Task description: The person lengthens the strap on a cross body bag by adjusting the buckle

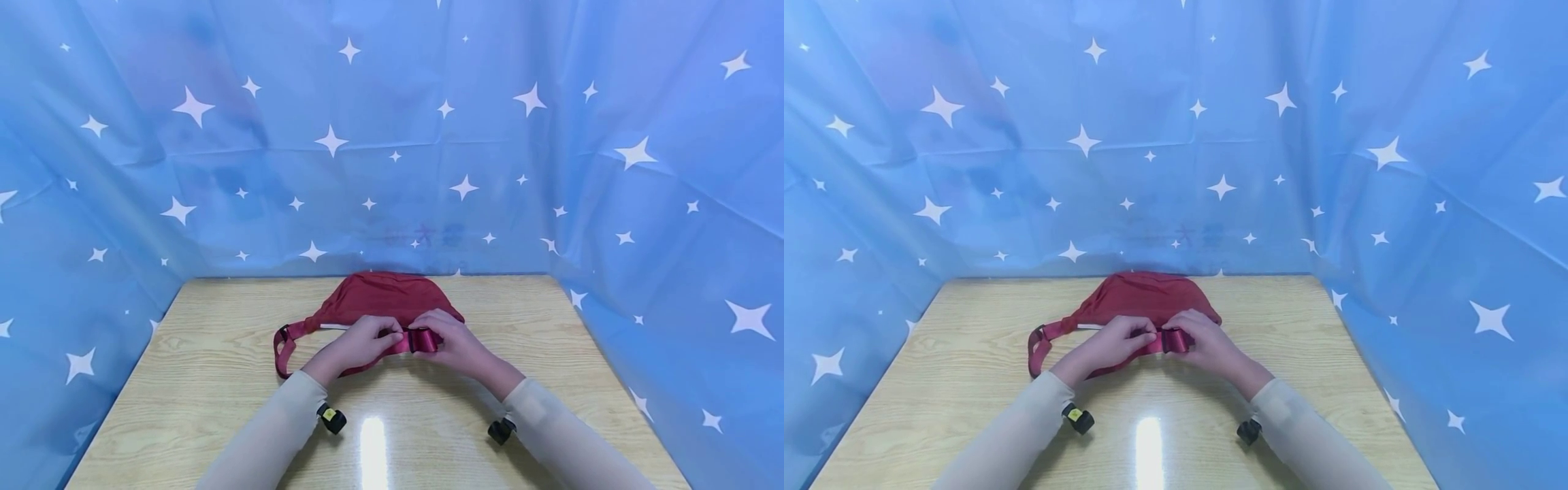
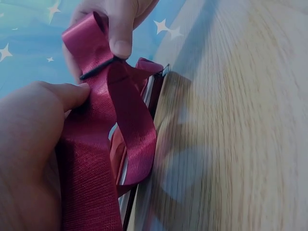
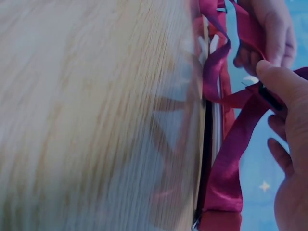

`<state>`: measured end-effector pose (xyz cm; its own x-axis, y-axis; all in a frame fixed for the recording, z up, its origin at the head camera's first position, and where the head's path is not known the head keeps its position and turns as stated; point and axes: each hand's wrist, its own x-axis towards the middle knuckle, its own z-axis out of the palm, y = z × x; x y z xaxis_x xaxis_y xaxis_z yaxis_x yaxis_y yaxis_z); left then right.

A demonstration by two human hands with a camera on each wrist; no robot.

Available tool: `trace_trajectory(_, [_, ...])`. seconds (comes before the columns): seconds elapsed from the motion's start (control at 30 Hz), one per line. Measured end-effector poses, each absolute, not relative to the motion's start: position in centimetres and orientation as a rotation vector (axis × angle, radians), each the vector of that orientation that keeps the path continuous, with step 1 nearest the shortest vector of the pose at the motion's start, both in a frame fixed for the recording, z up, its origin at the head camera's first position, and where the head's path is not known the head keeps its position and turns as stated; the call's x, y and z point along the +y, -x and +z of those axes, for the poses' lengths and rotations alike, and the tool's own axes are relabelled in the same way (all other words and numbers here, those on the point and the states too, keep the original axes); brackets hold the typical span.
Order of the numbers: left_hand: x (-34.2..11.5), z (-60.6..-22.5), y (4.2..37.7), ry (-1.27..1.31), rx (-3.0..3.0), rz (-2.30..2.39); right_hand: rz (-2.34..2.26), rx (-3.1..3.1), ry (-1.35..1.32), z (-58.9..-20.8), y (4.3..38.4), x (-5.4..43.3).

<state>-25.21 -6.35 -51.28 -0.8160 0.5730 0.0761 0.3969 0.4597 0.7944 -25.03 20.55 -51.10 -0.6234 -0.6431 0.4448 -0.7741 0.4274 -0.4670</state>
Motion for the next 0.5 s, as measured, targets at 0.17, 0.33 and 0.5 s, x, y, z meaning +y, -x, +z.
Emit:
trace_trajectory(0.17, [-5.79,-51.22,25.39,-0.858,2.483,1.298,0.962,-2.463,-1.266,-51.29,25.19,20.25])
trace_trajectory(0.33, [-5.65,-51.30,25.44,-0.861,2.468,1.324,0.986,-2.438,-1.274,-51.36,25.23,20.15])
trace_trajectory(0.5, [-5.74,-51.26,25.15,-0.828,2.419,1.371,0.993,-2.464,-1.250,-51.25,25.15,20.13])
